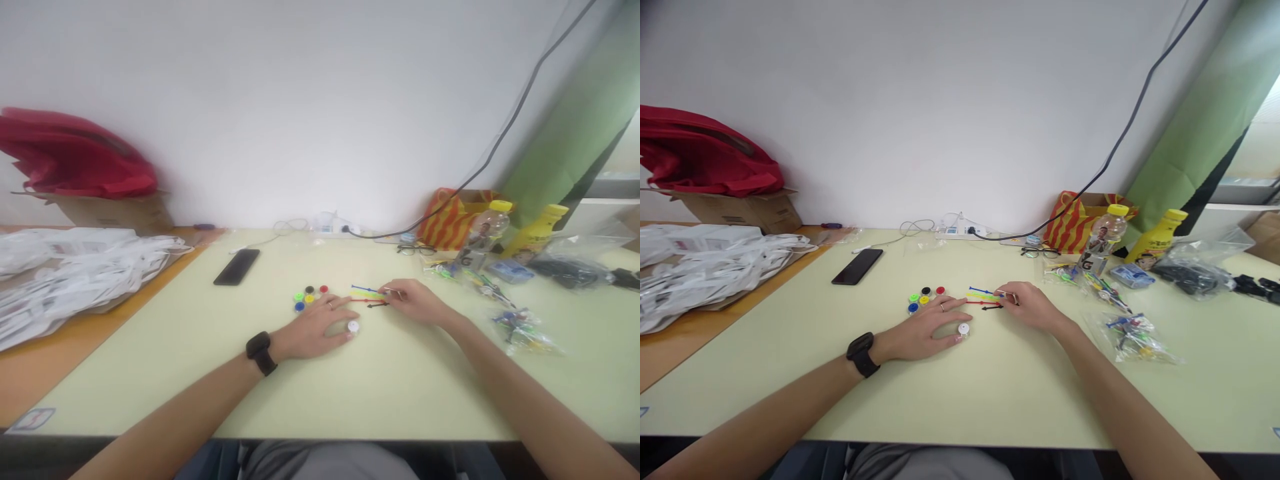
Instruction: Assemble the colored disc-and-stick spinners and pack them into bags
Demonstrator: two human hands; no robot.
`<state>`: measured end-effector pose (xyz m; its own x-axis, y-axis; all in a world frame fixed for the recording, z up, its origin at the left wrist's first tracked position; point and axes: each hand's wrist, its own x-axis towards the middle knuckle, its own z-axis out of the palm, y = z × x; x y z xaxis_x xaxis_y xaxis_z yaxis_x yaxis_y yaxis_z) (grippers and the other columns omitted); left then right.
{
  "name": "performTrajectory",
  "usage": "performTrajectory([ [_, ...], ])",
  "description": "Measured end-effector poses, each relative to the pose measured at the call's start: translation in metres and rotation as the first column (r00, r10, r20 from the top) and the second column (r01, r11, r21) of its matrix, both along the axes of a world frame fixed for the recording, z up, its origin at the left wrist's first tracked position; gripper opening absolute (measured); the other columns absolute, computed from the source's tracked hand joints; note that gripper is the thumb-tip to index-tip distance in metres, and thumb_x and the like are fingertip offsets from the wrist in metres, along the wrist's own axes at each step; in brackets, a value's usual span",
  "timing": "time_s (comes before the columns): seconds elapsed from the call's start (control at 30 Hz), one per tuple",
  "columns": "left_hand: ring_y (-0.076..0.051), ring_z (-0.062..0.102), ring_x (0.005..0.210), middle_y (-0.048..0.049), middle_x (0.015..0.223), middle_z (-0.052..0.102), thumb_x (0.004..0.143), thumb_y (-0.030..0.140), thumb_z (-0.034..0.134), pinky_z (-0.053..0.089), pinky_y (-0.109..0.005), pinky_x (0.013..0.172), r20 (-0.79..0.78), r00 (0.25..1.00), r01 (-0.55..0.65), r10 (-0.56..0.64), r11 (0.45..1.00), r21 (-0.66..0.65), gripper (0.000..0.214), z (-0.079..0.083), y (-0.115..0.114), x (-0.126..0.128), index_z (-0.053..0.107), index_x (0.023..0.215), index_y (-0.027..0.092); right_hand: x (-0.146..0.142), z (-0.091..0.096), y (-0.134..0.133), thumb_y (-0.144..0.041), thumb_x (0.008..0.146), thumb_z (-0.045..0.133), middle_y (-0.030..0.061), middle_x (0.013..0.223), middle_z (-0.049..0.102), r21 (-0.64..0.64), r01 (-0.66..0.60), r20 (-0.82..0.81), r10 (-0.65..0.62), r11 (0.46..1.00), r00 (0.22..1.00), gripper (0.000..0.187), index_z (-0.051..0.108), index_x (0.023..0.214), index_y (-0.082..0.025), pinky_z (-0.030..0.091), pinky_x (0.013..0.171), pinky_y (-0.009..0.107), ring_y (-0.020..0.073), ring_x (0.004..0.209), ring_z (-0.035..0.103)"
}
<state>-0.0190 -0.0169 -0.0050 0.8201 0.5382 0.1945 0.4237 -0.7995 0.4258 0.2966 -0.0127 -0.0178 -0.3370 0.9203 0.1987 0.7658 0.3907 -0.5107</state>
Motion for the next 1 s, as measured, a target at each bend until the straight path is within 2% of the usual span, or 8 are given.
performTrajectory([
  [0.07, -0.029, 0.041, 0.142, -0.0030, 0.157, 0.050, 0.103, 0.049, 0.054, 0.033, -0.048, 0.122, 0.002, 1.000, 0.004, -0.004, 1.000, 0.003, 0.039, -0.001, 0.000, 0.000, 0.064, 0.136, 0.032, -0.004, 0.002, -0.003, -0.036, 0.095, 0.057, 0.0022, 0.082, 0.071, 0.018, -0.004, 0.001, 0.004, 1.000, 1.000, 0.024, 0.076, 0.104, -0.025, 0.045, 0.068, 0.030, 0.0190, 0.071, 0.061],
  [0.27, -0.028, 0.044, 0.139, -0.0027, 0.155, 0.052, 0.102, 0.045, 0.057, 0.033, -0.047, 0.121, 0.030, 0.999, 0.010, -0.010, 1.000, 0.007, 0.036, -0.001, 0.000, 0.001, 0.064, 0.135, 0.033, -0.015, 0.002, -0.007, -0.031, 0.094, 0.055, 0.0009, 0.077, 0.064, 0.041, 0.038, 0.075, -0.041, 0.998, 0.996, 0.017, 0.068, 0.086, -0.022, 0.039, 0.065, 0.028, 0.0173, 0.071, 0.058],
  [0.37, -0.028, 0.045, 0.137, -0.0031, 0.154, 0.052, 0.101, 0.043, 0.059, 0.034, -0.047, 0.120, 0.044, 0.999, 0.017, -0.017, 1.000, 0.010, 0.035, -0.001, 0.000, 0.002, 0.065, 0.134, 0.032, -0.019, 0.001, -0.009, -0.029, 0.095, 0.053, 0.0000, 0.077, 0.063, 0.033, 0.046, 0.108, -0.049, 0.998, 0.993, 0.017, 0.062, 0.083, -0.022, 0.037, 0.064, 0.028, 0.0168, 0.070, 0.057],
  [0.53, -0.029, 0.044, 0.140, -0.0013, 0.158, 0.048, 0.102, 0.043, 0.058, 0.031, -0.049, 0.123, 0.034, 0.999, 0.014, -0.014, 1.000, 0.007, 0.035, -0.004, 0.001, 0.001, 0.064, 0.135, 0.034, -0.023, -0.001, -0.012, -0.028, 0.100, 0.046, 0.0024, 0.086, 0.065, 0.046, 0.046, 0.145, -0.053, 0.998, 0.988, 0.018, 0.056, 0.087, -0.022, 0.037, 0.067, 0.029, 0.0183, 0.075, 0.059],
  [0.73, -0.035, 0.035, 0.149, -0.0012, 0.168, 0.033, 0.100, 0.050, 0.059, 0.027, -0.055, 0.124, 0.006, 0.999, -0.051, 0.051, 0.999, -0.010, 0.039, -0.007, 0.001, 0.000, 0.065, 0.135, 0.035, -0.025, -0.005, -0.011, -0.027, 0.103, 0.042, 0.0034, 0.094, 0.066, 0.066, 0.065, 0.158, -0.074, 0.996, 0.985, 0.018, 0.056, 0.092, -0.023, 0.040, 0.072, 0.030, 0.0194, 0.082, 0.062],
  [0.87, -0.033, 0.038, 0.146, -0.0012, 0.166, 0.038, 0.101, 0.048, 0.058, 0.026, -0.056, 0.124, -0.004, 1.000, -0.029, 0.029, 1.000, 0.002, 0.038, -0.007, 0.002, 0.001, 0.064, 0.136, 0.035, -0.028, -0.007, -0.008, -0.026, 0.100, 0.048, 0.0027, 0.092, 0.067, 0.073, 0.124, 0.136, -0.133, 0.990, 0.982, 0.014, 0.058, 0.091, -0.023, 0.040, 0.070, 0.029, 0.0186, 0.078, 0.062],
  [1.0, -0.033, 0.038, 0.145, -0.0052, 0.163, 0.043, 0.100, 0.050, 0.058, 0.028, -0.056, 0.123, -0.008, 0.999, -0.040, 0.040, 0.999, -0.002, 0.040, -0.006, 0.002, 0.000, 0.065, 0.136, 0.033, -0.018, 0.003, -0.005, -0.026, 0.098, 0.049, 0.0027, 0.090, 0.070, 0.096, 0.133, 0.083, -0.141, 0.986, 0.986, 0.015, 0.063, 0.093, -0.022, 0.040, 0.069, 0.029, 0.0181, 0.076, 0.062],
])
